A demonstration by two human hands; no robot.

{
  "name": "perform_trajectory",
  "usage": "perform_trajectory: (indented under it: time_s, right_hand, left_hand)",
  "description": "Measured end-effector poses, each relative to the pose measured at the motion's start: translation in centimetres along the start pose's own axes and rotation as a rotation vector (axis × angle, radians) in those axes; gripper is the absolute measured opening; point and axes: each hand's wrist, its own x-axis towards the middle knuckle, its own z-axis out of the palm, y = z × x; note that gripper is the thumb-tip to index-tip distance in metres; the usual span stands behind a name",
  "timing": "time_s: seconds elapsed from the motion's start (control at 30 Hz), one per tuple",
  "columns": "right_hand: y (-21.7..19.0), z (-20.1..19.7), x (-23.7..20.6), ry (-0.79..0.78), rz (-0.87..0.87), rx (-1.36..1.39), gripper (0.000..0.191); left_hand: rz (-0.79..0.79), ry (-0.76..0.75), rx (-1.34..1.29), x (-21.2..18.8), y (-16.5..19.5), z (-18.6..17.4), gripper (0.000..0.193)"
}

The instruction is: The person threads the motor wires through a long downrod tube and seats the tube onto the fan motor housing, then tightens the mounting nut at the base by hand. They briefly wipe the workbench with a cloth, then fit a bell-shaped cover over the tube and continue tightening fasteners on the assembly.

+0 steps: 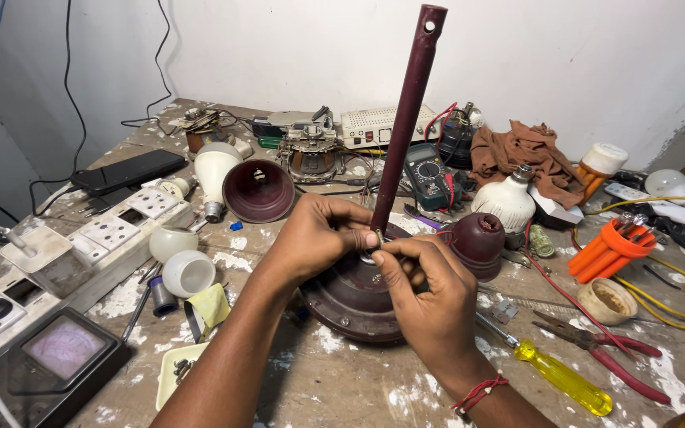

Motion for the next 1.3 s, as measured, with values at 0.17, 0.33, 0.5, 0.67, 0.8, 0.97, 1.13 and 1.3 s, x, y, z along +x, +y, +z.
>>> perform_trajectory:
  time_s: [0.17,0.33,0.5,0.67,0.8,0.97,1.13,1.3]
  right_hand:
    - [-0.4,0.1,0.1,0.027,0.006,0.001,0.01]
    - [-0.6,0.1,0.0,0.048,0.006,-0.054,0.013]
    - [-0.9,0.0,0.2,0.024,-0.11,-0.132,0.014]
    - [-1.2,0.3,0.3,0.027,-0.115,-0.153,0.015]
    - [-1.3,0.4,0.1,0.004,-0.041,-0.125,0.015]
    - [-1.3,0.4,-0.2,-0.02,0.041,-0.002,0.012]
    - [-1.2,0.5,0.0,0.003,0.137,-0.055,0.013]
    - [-1.6,0.6,0.0,0.027,-0.036,-0.095,0.013]
  left_hand:
    - [-0.001,-0.002,0.025,0.0,0.2,0.2,0.03]
    - [-0.007,0.015,0.048,0.0,0.4,0.3,0.032]
    - [-0.004,0.006,0.051,-0.1,0.5,0.3,0.03]
    - [0.016,0.01,0.061,-0.1,0.4,0.4,0.03]
    - [0.004,0.011,0.059,-0.1,0.3,0.4,0.028]
    - [0.029,-0.014,0.065,-0.2,0.4,0.3,0.029]
    - [0.025,0.01,0.129,-0.2,0.6,0.2,0.028]
    - [0.023,0.003,0.136,-0.2,0.7,0.2,0.027]
